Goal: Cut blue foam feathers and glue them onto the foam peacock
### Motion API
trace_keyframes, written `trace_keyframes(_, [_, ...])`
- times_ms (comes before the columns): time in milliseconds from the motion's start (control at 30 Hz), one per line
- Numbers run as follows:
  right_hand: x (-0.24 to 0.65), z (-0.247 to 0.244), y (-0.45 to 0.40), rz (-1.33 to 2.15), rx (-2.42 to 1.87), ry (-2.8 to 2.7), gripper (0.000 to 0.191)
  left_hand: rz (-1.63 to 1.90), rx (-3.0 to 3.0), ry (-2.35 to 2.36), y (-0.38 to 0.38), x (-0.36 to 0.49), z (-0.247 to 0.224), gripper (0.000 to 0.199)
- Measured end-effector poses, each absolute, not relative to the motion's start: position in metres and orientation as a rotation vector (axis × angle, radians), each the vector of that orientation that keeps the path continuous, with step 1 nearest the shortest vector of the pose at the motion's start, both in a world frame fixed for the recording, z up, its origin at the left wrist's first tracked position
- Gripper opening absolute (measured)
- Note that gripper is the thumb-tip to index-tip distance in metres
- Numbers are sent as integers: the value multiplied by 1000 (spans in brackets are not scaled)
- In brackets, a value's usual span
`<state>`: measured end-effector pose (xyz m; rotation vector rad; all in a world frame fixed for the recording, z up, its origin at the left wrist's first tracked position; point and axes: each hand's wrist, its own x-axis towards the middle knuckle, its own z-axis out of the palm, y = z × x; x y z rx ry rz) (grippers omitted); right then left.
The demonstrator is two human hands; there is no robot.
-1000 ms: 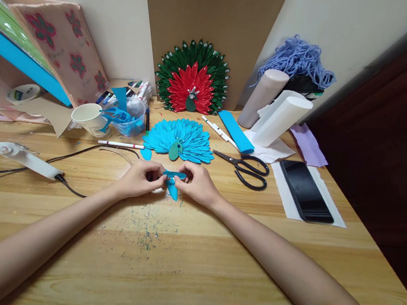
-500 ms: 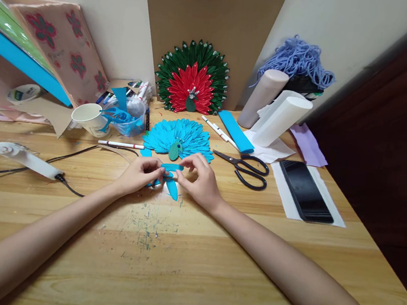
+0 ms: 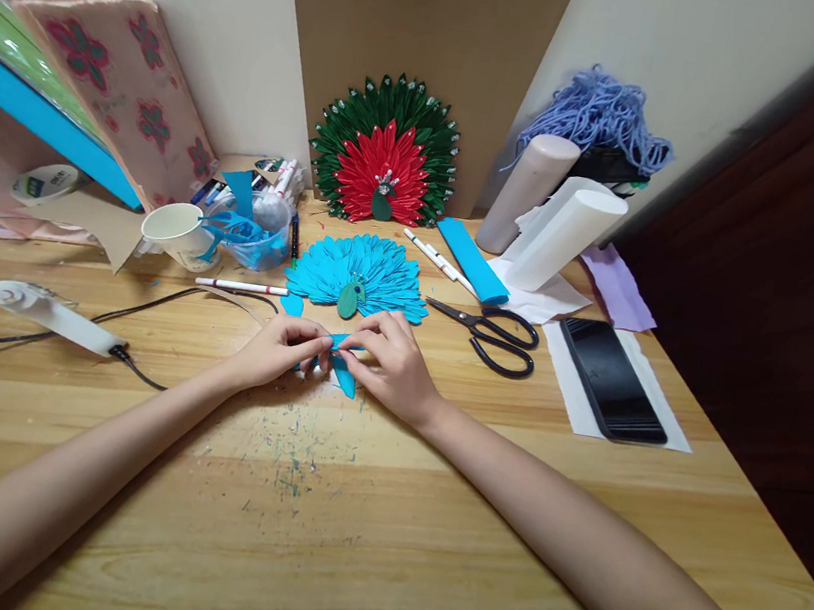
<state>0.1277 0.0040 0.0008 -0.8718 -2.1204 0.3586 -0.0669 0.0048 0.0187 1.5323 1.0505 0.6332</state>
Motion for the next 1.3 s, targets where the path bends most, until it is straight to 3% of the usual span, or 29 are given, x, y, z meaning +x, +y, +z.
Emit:
trace_keyframes(667, [130,1,5,363,-772,-2217,8,617,1532,1028,7,-67,17,35])
trace_keyframes(1300, [128,2,5,101,-633,-2314,9,591,1573,1015,6,-69,13,32])
